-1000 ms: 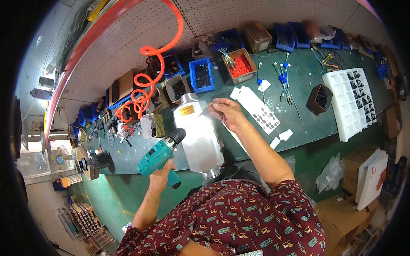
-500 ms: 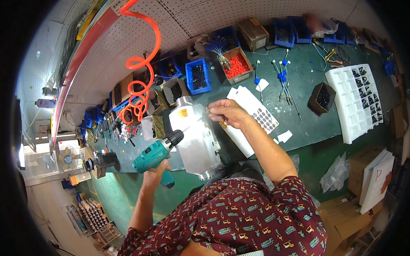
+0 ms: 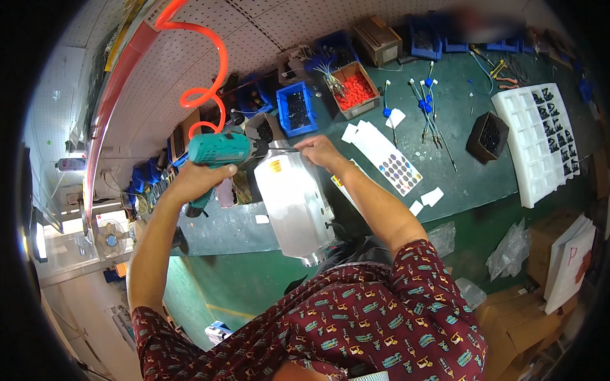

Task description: The person assembles an electronic device by applying adhesive labels to a translucent plastic housing, attaching a metal heatsink, and securing components with a cordless drill. They handle wires, a black plastic base, and fasteners, then place the assembled unit into a cardboard box.

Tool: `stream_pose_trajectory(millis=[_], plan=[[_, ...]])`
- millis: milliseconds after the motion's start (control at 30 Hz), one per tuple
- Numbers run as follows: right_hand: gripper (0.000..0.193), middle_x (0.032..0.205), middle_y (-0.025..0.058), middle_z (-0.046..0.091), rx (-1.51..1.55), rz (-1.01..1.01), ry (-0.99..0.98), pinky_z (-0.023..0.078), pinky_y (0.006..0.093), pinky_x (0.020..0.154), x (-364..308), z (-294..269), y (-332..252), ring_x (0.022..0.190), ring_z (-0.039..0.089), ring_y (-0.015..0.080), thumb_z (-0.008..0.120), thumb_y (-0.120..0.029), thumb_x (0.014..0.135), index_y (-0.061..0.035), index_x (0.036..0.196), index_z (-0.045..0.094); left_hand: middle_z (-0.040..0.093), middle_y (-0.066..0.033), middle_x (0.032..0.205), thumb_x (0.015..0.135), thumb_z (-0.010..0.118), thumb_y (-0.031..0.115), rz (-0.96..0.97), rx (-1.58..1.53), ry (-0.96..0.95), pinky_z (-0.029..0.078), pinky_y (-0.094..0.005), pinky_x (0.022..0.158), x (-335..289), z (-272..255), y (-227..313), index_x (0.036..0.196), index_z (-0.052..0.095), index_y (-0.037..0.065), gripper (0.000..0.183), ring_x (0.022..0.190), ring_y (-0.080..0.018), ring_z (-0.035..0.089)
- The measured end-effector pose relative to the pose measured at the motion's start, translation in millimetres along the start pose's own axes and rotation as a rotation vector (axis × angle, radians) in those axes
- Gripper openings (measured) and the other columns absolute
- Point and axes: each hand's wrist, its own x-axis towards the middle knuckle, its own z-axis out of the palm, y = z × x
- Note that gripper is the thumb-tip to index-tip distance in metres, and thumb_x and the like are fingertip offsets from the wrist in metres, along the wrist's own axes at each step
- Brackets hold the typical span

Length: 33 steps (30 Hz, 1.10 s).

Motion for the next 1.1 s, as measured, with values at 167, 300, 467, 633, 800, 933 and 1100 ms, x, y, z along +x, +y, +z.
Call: stream_pose_trajectory(millis=[167,300,467,633,800,933,1100], plan=[[0.042,0.086,0.0055,0.071,0.011,-0.119,-0.026,0.052,0.0261,0.064,7.9,-0.2,24.9,0.07,0.062,0.0105,0.058,-0.002,0.085,-0.0007,0.124,0.071,0.07,-0.0041,0.111,0.086,0.081,0.014,0.213,0.087,-0.111,0.056,-0.0321,0.083,34.7,-0.4,-18.3,0.134,0.062,0.006,0.052,0.089,-0.0131,0.064],[0.034,0.076,0.0052,0.069,0.037,-0.149,0.136,0.048,0.0269,0.062,-2.0,6.0,24.3,0.065,0.059,0.0105,0.06,-0.005,0.082,0.0014,0.112,0.075,0.071,-0.0044,0.112,0.085,0.081,0.012,0.174,0.121,-0.125,0.056,-0.0325,0.086,37.0,1.0,-6.6,0.13,0.064,0.005,0.048,0.094,-0.0134,0.066],[0.018,0.074,0.0056,0.067,0.19,-0.231,0.255,0.049,0.0277,0.065,-46.3,49.2,11.3,0.07,0.06,0.01,0.068,-0.015,0.085,0.0014,0.089,0.075,0.073,-0.0087,0.111,0.083,0.081,0.015,0.231,0.219,-0.164,0.055,-0.0346,0.089,33.1,0.9,1.5,0.125,0.067,0.008,0.045,0.098,-0.0193,0.068],[0.025,0.065,-0.0053,0.047,0.855,0.286,-0.707,0.023,0.0206,0.041,-74.6,128.3,-12.0,0.049,0.034,0.0037,0.069,-0.026,0.095,-0.0041,0.083,0.065,0.075,-0.0129,0.103,0.081,0.08,0.025,0.225,0.341,-0.131,0.055,-0.038,0.086,37.8,4.1,-0.9,0.117,0.072,0.012,0.039,0.095,-0.0282,0.071],[0.031,0.062,-0.0062,0.041,0.88,0.467,-0.834,0.024,0.0221,0.043,-53.8,143.9,18.9,0.052,0.035,0.0046,0.067,-0.03,0.096,-0.0081,0.075,0.062,0.074,-0.0111,0.114,0.083,0.081,0.02,0.094,0.344,-0.186,0.054,-0.0377,0.092,30.6,6.5,15.2,0.124,0.069,0.007,0.045,0.1,-0.0231,0.069],[0.033,0.061,-0.0062,0.038,0.97,0.517,-0.777,0.023,0.0225,0.045,-50.4,145.4,23.0,0.052,0.033,0.0061,0.069,-0.034,0.094,-0.0109,0.072,0.06,0.073,-0.007,0.118,0.084,0.079,0.013,0.195,0.136,-0.184,0.053,-0.0332,0.095,40.3,11.5,-14.3,0.125,0.07,0.006,0.043,0.103,-0.0165,0.067],[0.032,0.062,-0.0063,0.034,0.967,0.538,-0.74,0.023,0.0223,0.044,-51.8,141.4,20.3,0.052,0.031,0.0058,0.063,-0.03,0.098,-0.0086,0.075,0.061,0.072,-0.0071,0.12,0.084,0.078,0.011,0.165,0.214,-0.164,0.052,-0.0324,0.096,46.2,14.5,-5.3,0.127,0.069,0.006,0.044,0.105,-0.0157,0.066]])
